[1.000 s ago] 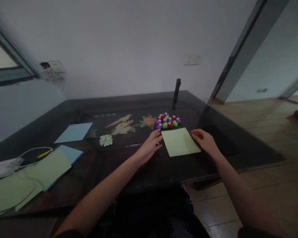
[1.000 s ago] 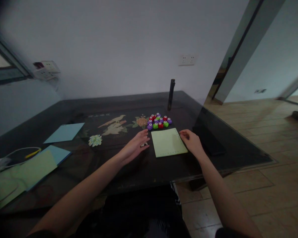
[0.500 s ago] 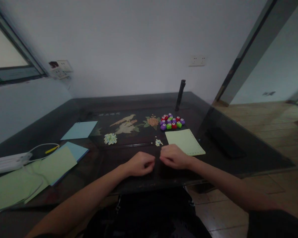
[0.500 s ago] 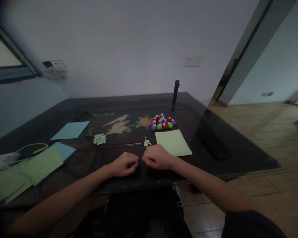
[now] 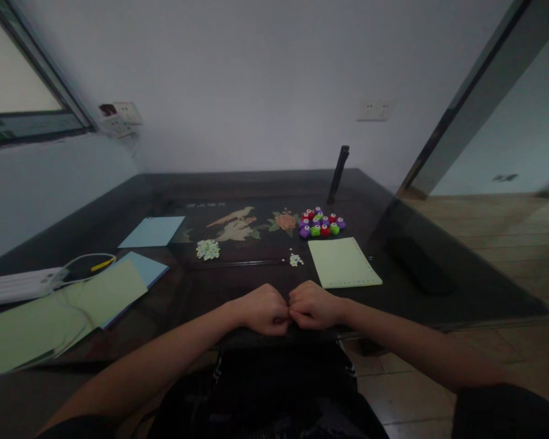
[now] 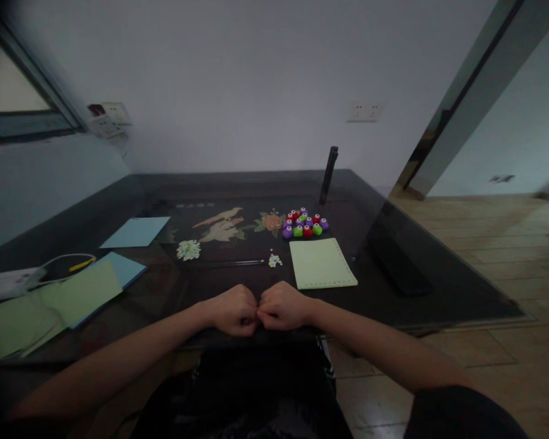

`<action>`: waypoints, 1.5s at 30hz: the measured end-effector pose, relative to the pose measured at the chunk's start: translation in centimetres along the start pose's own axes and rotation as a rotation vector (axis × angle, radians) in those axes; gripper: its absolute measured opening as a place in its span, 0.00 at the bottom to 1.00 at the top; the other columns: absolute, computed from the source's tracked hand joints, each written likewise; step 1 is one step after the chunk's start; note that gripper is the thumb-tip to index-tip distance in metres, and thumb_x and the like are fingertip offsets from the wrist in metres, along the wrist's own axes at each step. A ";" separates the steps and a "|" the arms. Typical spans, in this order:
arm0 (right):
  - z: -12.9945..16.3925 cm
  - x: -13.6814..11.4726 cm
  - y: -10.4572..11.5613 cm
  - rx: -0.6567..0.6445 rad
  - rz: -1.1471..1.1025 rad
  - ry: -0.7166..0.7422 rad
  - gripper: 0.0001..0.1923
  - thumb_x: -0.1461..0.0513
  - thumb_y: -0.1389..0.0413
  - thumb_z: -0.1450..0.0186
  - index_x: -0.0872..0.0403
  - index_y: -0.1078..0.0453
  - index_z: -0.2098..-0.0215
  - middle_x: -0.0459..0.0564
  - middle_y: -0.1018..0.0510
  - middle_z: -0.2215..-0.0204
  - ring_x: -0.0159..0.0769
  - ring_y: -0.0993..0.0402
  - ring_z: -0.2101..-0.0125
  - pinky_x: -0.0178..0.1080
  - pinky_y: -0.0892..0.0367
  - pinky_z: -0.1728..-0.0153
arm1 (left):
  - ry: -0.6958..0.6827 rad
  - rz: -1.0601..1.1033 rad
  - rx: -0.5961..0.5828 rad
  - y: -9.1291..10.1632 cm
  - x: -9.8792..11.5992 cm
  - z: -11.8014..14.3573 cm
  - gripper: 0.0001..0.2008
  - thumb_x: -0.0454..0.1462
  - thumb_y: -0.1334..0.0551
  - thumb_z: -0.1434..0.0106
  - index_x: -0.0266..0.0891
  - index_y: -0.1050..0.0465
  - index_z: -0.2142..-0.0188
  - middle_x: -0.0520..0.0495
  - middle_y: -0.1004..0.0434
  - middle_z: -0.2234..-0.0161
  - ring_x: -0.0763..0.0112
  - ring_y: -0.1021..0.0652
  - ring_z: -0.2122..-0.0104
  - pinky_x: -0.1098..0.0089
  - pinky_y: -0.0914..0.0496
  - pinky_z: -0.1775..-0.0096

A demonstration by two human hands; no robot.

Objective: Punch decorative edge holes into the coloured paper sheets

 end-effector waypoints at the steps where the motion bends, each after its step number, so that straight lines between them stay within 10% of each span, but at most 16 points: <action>1: 0.0 0.0 0.0 -0.001 0.003 -0.005 0.16 0.65 0.56 0.37 0.53 0.39 0.82 0.46 0.30 0.84 0.31 0.37 0.80 0.35 0.46 0.76 | 0.003 -0.002 0.001 0.0 0.0 0.0 0.07 0.33 0.42 0.47 0.39 0.31 0.80 0.49 0.26 0.81 0.74 0.31 0.81 0.71 0.42 0.76; 16: 0.0 0.6 0.5 0.004 -0.035 -0.060 0.25 0.53 0.60 0.29 0.54 0.33 0.78 0.49 0.27 0.80 0.33 0.34 0.76 0.36 0.44 0.73 | 0.017 0.025 0.076 1.5 -0.4 0.1 0.10 0.35 0.43 0.42 0.39 0.34 0.80 0.50 0.29 0.80 0.73 0.30 0.79 0.71 0.42 0.75; 45: 0.2 1.1 -0.7 -0.049 0.094 -0.098 0.20 0.66 0.53 0.39 0.55 0.39 0.88 0.45 0.31 0.87 0.28 0.40 0.84 0.35 0.51 0.79 | 0.146 0.048 0.025 1.0 -1.6 0.3 0.11 0.32 0.44 0.47 0.38 0.38 0.84 0.52 0.32 0.84 0.77 0.35 0.83 0.72 0.47 0.77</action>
Point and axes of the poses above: each hand's wrist, its own z-axis away from the middle knuckle, its own y-axis out of the back of the hand, x = y × z, the point moved 6 cm from there along -z, towards the middle knuckle
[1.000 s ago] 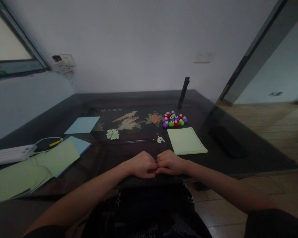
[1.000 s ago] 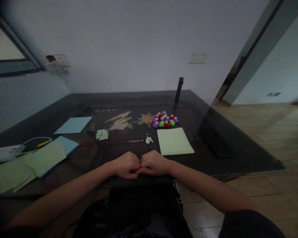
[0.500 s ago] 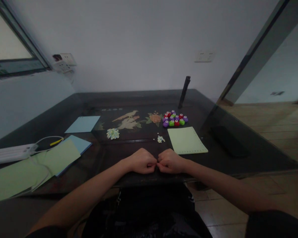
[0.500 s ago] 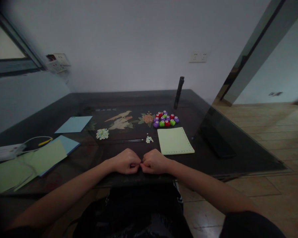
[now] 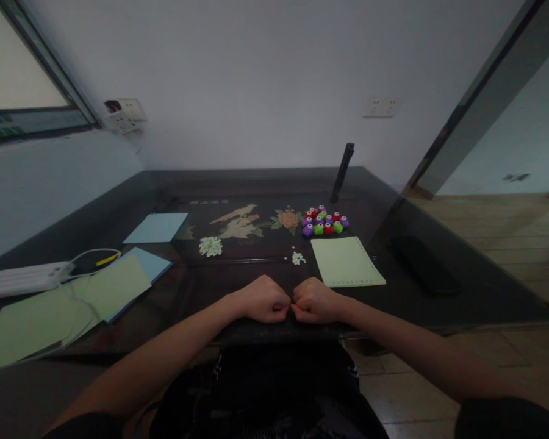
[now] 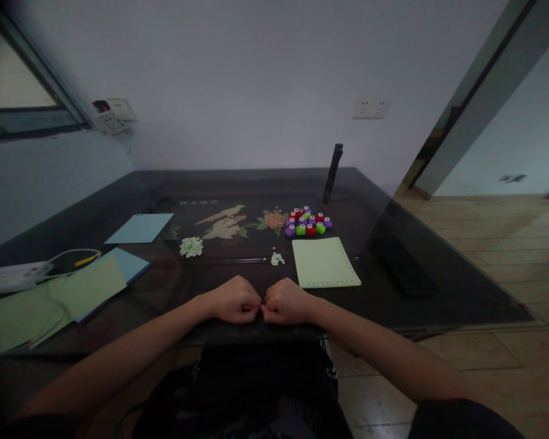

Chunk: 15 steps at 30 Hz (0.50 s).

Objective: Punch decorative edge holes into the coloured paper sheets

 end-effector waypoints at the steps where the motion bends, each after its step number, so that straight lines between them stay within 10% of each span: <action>1: 0.0 0.0 0.0 -0.007 -0.001 -0.001 0.20 0.66 0.52 0.39 0.55 0.39 0.88 0.46 0.31 0.87 0.29 0.39 0.83 0.35 0.51 0.79 | 0.003 -0.001 0.002 0.0 0.0 0.0 0.11 0.32 0.44 0.47 0.38 0.38 0.84 0.52 0.32 0.84 0.77 0.35 0.83 0.71 0.47 0.77; 15: -0.1 0.0 -0.2 -0.081 0.058 0.013 0.18 0.64 0.51 0.38 0.55 0.34 0.85 0.47 0.28 0.84 0.29 0.36 0.82 0.35 0.50 0.78 | -0.016 -0.039 -0.014 -0.3 0.0 0.0 0.10 0.32 0.43 0.47 0.38 0.36 0.83 0.52 0.30 0.83 0.76 0.33 0.82 0.72 0.46 0.77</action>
Point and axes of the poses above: each hand's wrist, its own z-axis away from the middle knuckle, its own y-axis out of the back of the hand, x = y × z, the point moved 6 cm from there along -z, towards the middle knuckle
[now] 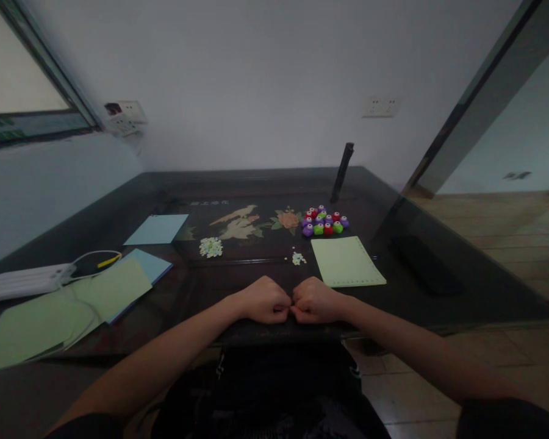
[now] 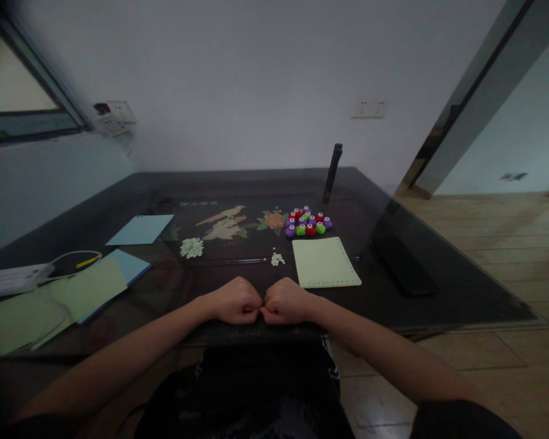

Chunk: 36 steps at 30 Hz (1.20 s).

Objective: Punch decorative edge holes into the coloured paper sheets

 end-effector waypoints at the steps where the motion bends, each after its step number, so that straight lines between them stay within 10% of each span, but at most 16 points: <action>1: 0.0 0.0 0.1 0.004 0.004 0.000 0.18 0.64 0.51 0.37 0.55 0.33 0.84 0.47 0.27 0.84 0.29 0.35 0.81 0.35 0.50 0.78 | -0.001 -0.002 -0.001 0.0 0.0 0.0 0.10 0.32 0.43 0.47 0.38 0.36 0.83 0.52 0.30 0.83 0.76 0.33 0.82 0.71 0.46 0.77; 36: -0.1 0.2 0.2 0.008 0.005 -0.035 0.23 0.56 0.54 0.31 0.56 0.28 0.78 0.49 0.25 0.80 0.31 0.33 0.78 0.35 0.48 0.76 | 0.013 0.035 -0.025 -0.3 -0.5 0.0 0.12 0.36 0.41 0.45 0.38 0.39 0.82 0.53 0.33 0.83 0.76 0.34 0.82 0.71 0.49 0.77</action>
Point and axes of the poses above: each hand's wrist, its own z-axis away from the middle knuckle, its own y-axis out of the back of the hand, x = y × z, the point moved 6 cm from there along -z, towards the middle knuckle
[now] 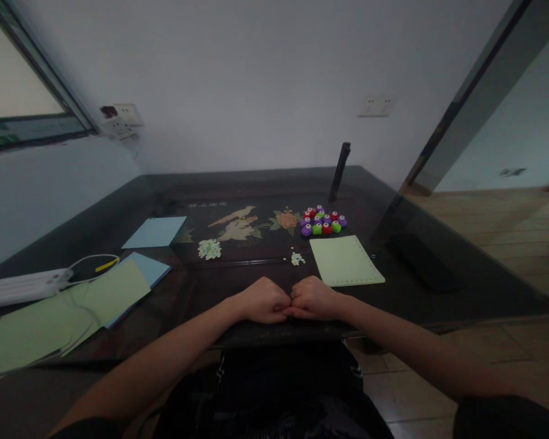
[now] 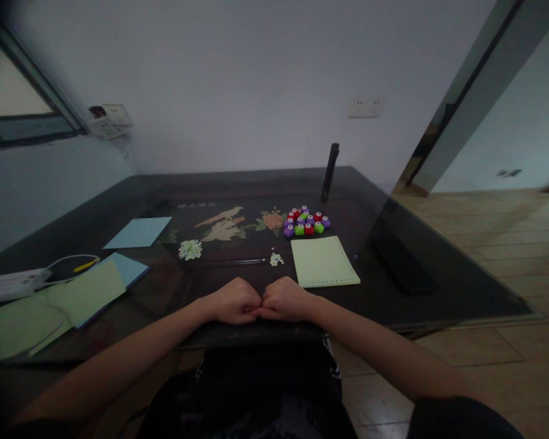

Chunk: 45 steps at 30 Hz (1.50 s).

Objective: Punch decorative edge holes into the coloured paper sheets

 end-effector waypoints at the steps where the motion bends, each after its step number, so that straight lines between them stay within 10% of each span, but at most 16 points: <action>1: 0.0 0.0 0.0 -0.001 -0.003 0.001 0.23 0.56 0.55 0.31 0.56 0.28 0.78 0.49 0.25 0.80 0.31 0.33 0.78 0.35 0.48 0.76 | -0.002 -0.001 -0.001 0.0 0.0 0.0 0.12 0.36 0.41 0.44 0.38 0.39 0.82 0.53 0.33 0.83 0.76 0.34 0.82 0.71 0.49 0.77; 45: -0.7 -0.4 -1.3 0.000 0.056 0.006 0.40 0.47 0.70 0.30 0.56 0.31 0.86 0.51 0.28 0.87 0.30 0.36 0.85 0.36 0.52 0.80 | -0.138 -0.061 0.004 -0.8 1.0 0.2 0.11 0.37 0.44 0.37 0.38 0.32 0.75 0.47 0.25 0.76 0.71 0.26 0.76 0.70 0.38 0.73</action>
Point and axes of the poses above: each hand's wrist, its own z-axis away from the middle knuckle, its own y-axis out of the back of the hand, x = y × z, the point moved 6 cm from there along -z, towards the middle knuckle
